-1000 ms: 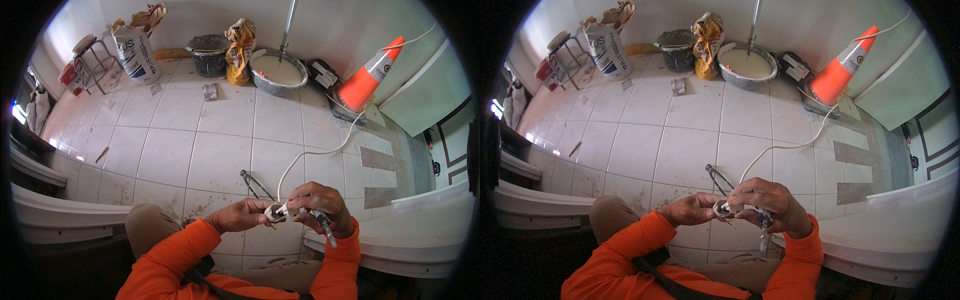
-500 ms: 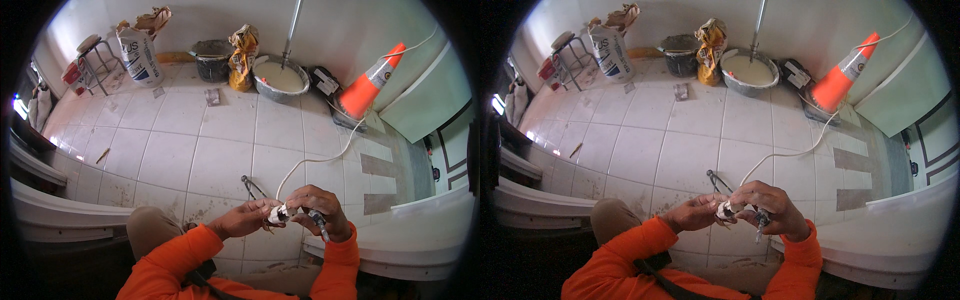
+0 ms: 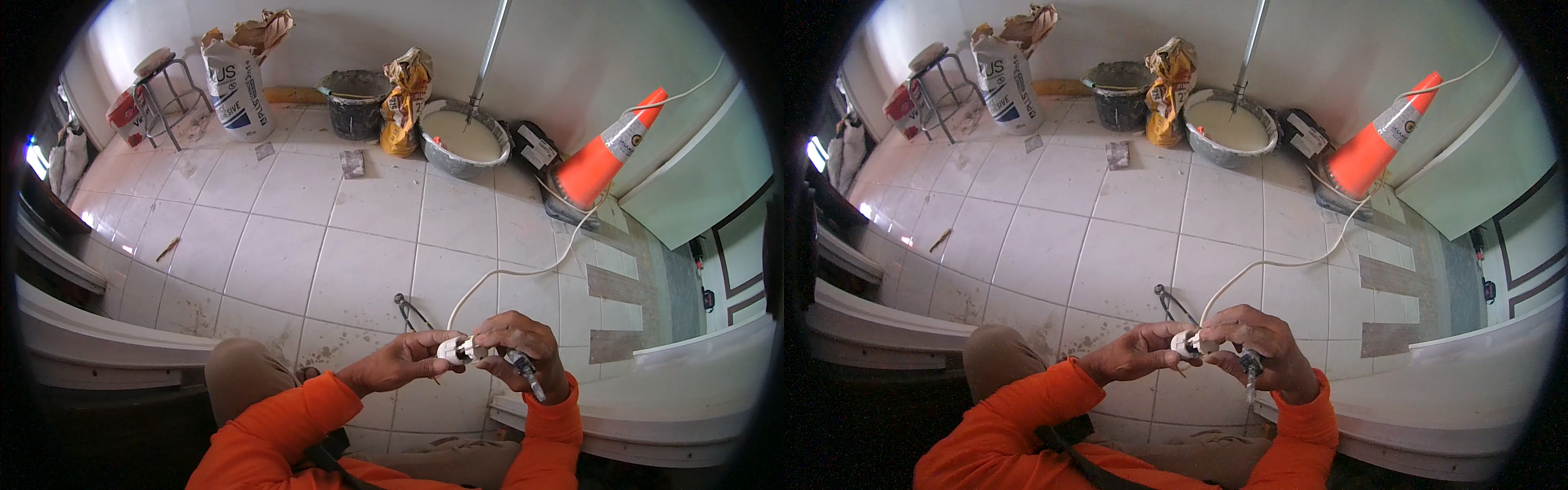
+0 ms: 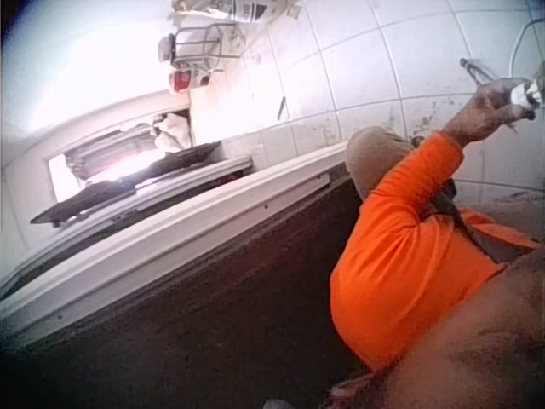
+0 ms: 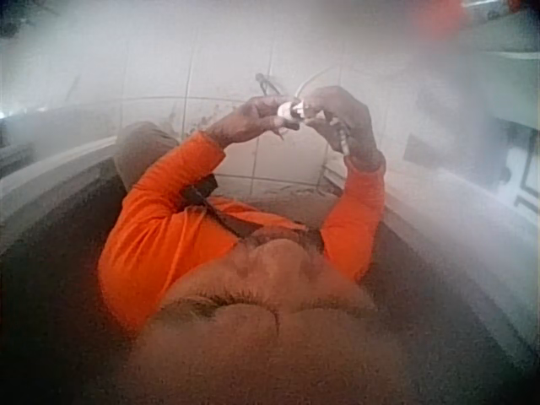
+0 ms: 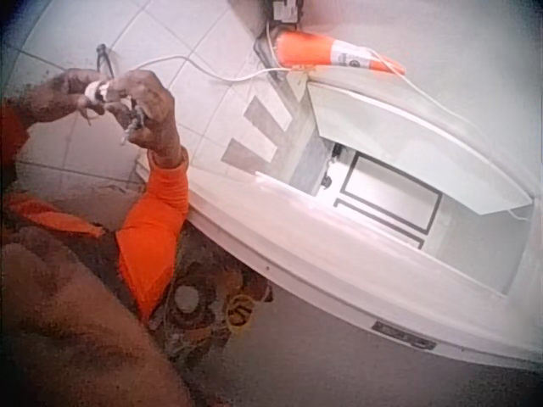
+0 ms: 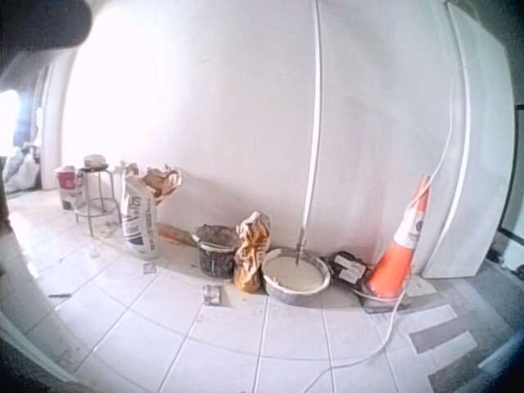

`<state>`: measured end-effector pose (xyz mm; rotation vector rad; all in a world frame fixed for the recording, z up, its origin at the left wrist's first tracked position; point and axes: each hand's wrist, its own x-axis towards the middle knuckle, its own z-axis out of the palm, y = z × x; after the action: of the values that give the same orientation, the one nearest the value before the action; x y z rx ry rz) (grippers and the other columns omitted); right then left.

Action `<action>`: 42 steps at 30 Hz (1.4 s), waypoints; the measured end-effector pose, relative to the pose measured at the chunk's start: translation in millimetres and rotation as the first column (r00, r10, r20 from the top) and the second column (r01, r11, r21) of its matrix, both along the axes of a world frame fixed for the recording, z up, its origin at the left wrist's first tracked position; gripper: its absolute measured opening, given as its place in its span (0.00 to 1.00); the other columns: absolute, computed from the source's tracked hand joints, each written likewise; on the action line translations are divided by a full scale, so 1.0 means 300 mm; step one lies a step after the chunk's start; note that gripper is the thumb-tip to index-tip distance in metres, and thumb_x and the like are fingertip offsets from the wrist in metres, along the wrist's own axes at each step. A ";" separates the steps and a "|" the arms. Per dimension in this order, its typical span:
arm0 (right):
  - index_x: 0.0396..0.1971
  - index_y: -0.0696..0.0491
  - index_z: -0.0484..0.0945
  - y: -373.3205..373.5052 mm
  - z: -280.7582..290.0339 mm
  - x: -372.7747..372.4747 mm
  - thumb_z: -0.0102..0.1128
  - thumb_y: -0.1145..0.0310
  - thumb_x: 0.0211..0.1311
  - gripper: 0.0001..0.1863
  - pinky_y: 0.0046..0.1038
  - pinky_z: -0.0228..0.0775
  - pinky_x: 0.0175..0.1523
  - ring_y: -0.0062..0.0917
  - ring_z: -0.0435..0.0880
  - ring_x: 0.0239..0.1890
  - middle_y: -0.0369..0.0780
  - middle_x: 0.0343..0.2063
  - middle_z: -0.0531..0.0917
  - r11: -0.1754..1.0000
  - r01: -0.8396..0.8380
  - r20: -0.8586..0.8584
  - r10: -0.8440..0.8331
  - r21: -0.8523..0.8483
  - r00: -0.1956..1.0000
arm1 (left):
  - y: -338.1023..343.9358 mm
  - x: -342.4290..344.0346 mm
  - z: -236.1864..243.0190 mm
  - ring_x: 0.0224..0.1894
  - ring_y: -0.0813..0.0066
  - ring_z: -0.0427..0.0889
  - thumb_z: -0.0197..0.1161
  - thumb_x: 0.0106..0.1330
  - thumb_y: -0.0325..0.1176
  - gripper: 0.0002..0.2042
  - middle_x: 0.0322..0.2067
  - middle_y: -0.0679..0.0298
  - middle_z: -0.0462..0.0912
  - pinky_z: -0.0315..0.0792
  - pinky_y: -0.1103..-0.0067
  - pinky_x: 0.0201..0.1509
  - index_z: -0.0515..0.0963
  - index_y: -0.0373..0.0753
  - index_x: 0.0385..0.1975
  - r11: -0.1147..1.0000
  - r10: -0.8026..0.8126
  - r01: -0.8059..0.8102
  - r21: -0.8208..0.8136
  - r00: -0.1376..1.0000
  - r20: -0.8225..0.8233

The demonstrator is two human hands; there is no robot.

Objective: The person wires an electrical plug by inserting wires into the plug terminals and using a screwdriver to secure them.

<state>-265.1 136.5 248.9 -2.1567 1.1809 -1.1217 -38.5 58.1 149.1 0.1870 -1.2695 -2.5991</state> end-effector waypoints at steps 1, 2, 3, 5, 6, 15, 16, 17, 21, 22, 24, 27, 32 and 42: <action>0.45 0.52 0.81 -0.001 0.000 0.000 0.75 0.66 0.56 0.18 0.31 0.83 0.41 0.34 0.87 0.43 0.43 0.41 0.86 1.000 -0.003 -0.001 0.003 0.000 1.000 | 0.000 -0.001 0.000 0.56 0.75 0.79 0.64 0.71 0.41 0.29 0.53 0.64 0.81 0.75 0.76 0.55 0.65 0.41 0.70 1.000 -0.002 0.002 -0.002 1.000 0.002; 0.45 0.53 0.81 -0.003 0.001 0.002 0.75 0.66 0.56 0.18 0.31 0.84 0.41 0.33 0.87 0.43 0.43 0.41 0.86 1.000 -0.004 -0.002 0.004 -0.001 1.000 | 0.001 -0.001 -0.002 0.56 0.75 0.79 0.64 0.71 0.41 0.30 0.53 0.64 0.81 0.75 0.76 0.55 0.64 0.41 0.71 1.000 -0.004 0.004 -0.005 1.000 0.004; 0.45 0.53 0.81 -0.004 0.001 0.003 0.75 0.66 0.56 0.18 0.31 0.84 0.41 0.33 0.87 0.43 0.42 0.41 0.86 1.000 -0.006 -0.003 0.006 -0.001 1.000 | 0.001 -0.001 -0.003 0.56 0.75 0.79 0.64 0.71 0.41 0.30 0.52 0.64 0.82 0.75 0.76 0.55 0.63 0.41 0.71 1.000 -0.006 0.006 -0.007 1.000 0.006; 0.45 0.53 0.81 -0.003 0.001 0.003 0.75 0.66 0.55 0.19 0.31 0.84 0.41 0.33 0.87 0.43 0.42 0.41 0.85 1.000 -0.008 -0.005 0.008 0.008 1.000 | 0.001 -0.004 -0.012 0.57 0.74 0.79 0.64 0.71 0.41 0.31 0.52 0.65 0.82 0.75 0.76 0.55 0.63 0.41 0.71 1.000 -0.009 0.009 -0.030 1.000 0.003; 0.45 0.53 0.81 -0.002 0.000 0.003 0.75 0.66 0.55 0.19 0.31 0.84 0.41 0.33 0.87 0.43 0.42 0.41 0.85 1.000 -0.009 -0.006 0.009 0.013 1.000 | 0.001 -0.004 -0.015 0.57 0.74 0.79 0.64 0.71 0.42 0.31 0.52 0.65 0.82 0.75 0.76 0.55 0.64 0.41 0.71 0.999 -0.009 0.009 -0.042 1.000 0.001; 0.46 0.50 0.81 0.003 0.000 0.003 0.75 0.66 0.55 0.19 0.30 0.84 0.40 0.31 0.87 0.42 0.43 0.41 0.85 0.998 -0.044 0.021 0.043 0.036 0.999 | -0.004 0.009 0.009 0.54 0.76 0.76 0.63 0.72 0.40 0.29 0.53 0.65 0.81 0.73 0.73 0.60 0.66 0.38 0.70 0.998 -0.019 0.022 -0.052 0.998 0.056; 0.47 0.50 0.81 0.003 0.001 0.002 0.75 0.66 0.55 0.19 0.30 0.84 0.40 0.31 0.87 0.42 0.43 0.41 0.85 0.999 -0.048 0.012 0.048 0.023 0.999 | -0.004 0.009 0.017 0.54 0.76 0.76 0.63 0.72 0.40 0.29 0.53 0.64 0.81 0.73 0.73 0.60 0.65 0.38 0.70 0.998 -0.010 0.013 -0.063 0.999 0.045; 0.47 0.50 0.81 0.003 0.000 0.002 0.75 0.66 0.55 0.19 0.29 0.84 0.40 0.31 0.87 0.42 0.43 0.41 0.85 0.999 -0.052 0.003 0.052 0.010 0.999 | -0.004 0.007 0.028 0.54 0.76 0.76 0.63 0.72 0.40 0.29 0.53 0.64 0.81 0.73 0.73 0.60 0.65 0.37 0.70 0.997 -0.001 0.003 -0.074 0.999 0.034; 0.48 0.50 0.81 -0.001 -0.003 0.000 0.75 0.67 0.55 0.20 0.29 0.84 0.39 0.31 0.88 0.41 0.43 0.42 0.84 0.997 -0.080 0.007 0.080 -0.021 0.997 | -0.003 0.009 0.033 0.54 0.76 0.77 0.63 0.72 0.38 0.29 0.53 0.64 0.81 0.73 0.73 0.61 0.65 0.37 0.70 0.998 0.013 -0.011 -0.066 0.999 0.031; 0.48 0.50 0.81 0.000 -0.005 -0.001 0.75 0.67 0.55 0.20 0.29 0.84 0.39 0.31 0.88 0.41 0.43 0.42 0.84 0.996 -0.089 0.013 0.089 -0.014 0.996 | -0.003 0.011 0.029 0.53 0.76 0.77 0.64 0.72 0.38 0.29 0.53 0.64 0.81 0.73 0.73 0.60 0.65 0.37 0.70 0.998 0.012 -0.010 -0.068 0.999 0.033; 0.48 0.50 0.81 0.004 -0.006 -0.005 0.74 0.68 0.56 0.20 0.29 0.84 0.39 0.31 0.88 0.41 0.43 0.42 0.84 0.995 -0.102 0.022 0.102 0.002 0.995 | -0.003 0.010 0.020 0.53 0.76 0.77 0.64 0.71 0.37 0.29 0.54 0.64 0.81 0.74 0.73 0.60 0.65 0.37 0.70 0.998 0.006 -0.004 -0.070 0.999 0.035; 0.48 0.50 0.81 0.007 0.001 0.001 0.74 0.68 0.56 0.19 0.30 0.84 0.40 0.31 0.88 0.41 0.43 0.41 0.85 0.996 -0.090 0.026 0.090 0.008 0.996 | -0.002 0.006 0.031 0.47 0.83 0.75 0.65 0.71 0.36 0.30 0.51 0.69 0.81 0.74 0.79 0.53 0.65 0.41 0.71 0.996 0.025 -0.021 -0.085 0.998 0.052; 0.47 0.50 0.81 0.006 -0.009 -0.002 0.74 0.69 0.56 0.19 0.31 0.84 0.41 0.33 0.88 0.43 0.42 0.41 0.85 0.998 -0.061 0.042 0.060 0.026 0.997 | -0.001 0.006 0.023 0.44 0.83 0.76 0.65 0.70 0.37 0.30 0.47 0.69 0.83 0.75 0.80 0.50 0.66 0.41 0.70 0.994 0.041 -0.037 -0.100 0.998 0.041; 0.44 0.53 0.81 -0.001 -0.004 -0.003 0.75 0.68 0.55 0.18 0.30 0.84 0.41 0.33 0.87 0.43 0.43 0.39 0.86 0.998 -0.030 0.091 0.026 0.049 0.996 | 0.016 -0.001 0.044 0.38 0.85 0.75 0.64 0.72 0.41 0.28 0.40 0.70 0.82 0.75 0.81 0.43 0.67 0.41 0.70 0.977 0.129 -0.122 -0.173 0.991 0.029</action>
<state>-266.0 136.3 247.7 -2.0569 1.1235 -1.1525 -38.8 62.9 162.2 0.2795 -1.4372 -2.3788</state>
